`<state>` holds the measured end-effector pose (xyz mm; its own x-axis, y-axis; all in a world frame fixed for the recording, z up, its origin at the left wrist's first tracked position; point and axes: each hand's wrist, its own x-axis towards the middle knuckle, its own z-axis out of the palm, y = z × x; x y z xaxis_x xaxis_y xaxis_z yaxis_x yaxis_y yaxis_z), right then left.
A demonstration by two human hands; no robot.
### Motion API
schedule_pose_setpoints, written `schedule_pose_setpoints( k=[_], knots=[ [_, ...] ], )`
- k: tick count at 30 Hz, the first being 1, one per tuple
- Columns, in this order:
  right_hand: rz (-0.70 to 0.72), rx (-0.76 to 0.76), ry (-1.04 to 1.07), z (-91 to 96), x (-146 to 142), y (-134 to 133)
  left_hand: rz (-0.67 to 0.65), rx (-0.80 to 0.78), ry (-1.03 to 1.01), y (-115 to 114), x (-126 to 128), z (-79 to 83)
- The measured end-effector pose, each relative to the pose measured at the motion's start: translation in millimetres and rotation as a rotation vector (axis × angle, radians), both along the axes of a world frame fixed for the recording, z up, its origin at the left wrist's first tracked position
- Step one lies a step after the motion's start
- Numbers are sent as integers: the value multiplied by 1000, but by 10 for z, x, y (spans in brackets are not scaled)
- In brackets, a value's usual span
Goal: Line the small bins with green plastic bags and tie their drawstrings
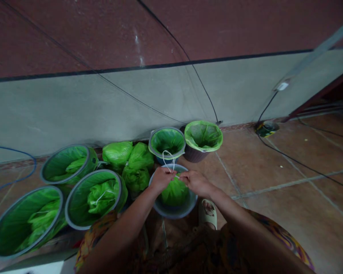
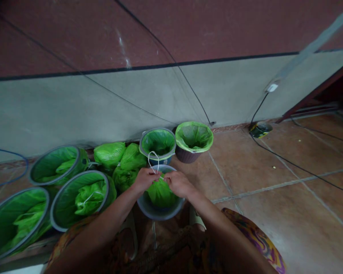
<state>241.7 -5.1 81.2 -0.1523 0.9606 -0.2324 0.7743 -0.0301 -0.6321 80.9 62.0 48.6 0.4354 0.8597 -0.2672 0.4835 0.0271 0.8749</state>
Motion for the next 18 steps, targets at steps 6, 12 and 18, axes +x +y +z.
schedule_pose_setpoints(
  k=[6, 12, 18],
  knots=[
    [-33, 50, 3, -72, 56, 49, -224, 352, 165, -30, -24, 165],
    [-129, 187, 349, -120, -27, 105, -253, 406, 15, 2, -66, 385],
    [-177, 198, 667, -121, -114, 165, -214, 376, -170, -28, -67, 411]
  ],
)
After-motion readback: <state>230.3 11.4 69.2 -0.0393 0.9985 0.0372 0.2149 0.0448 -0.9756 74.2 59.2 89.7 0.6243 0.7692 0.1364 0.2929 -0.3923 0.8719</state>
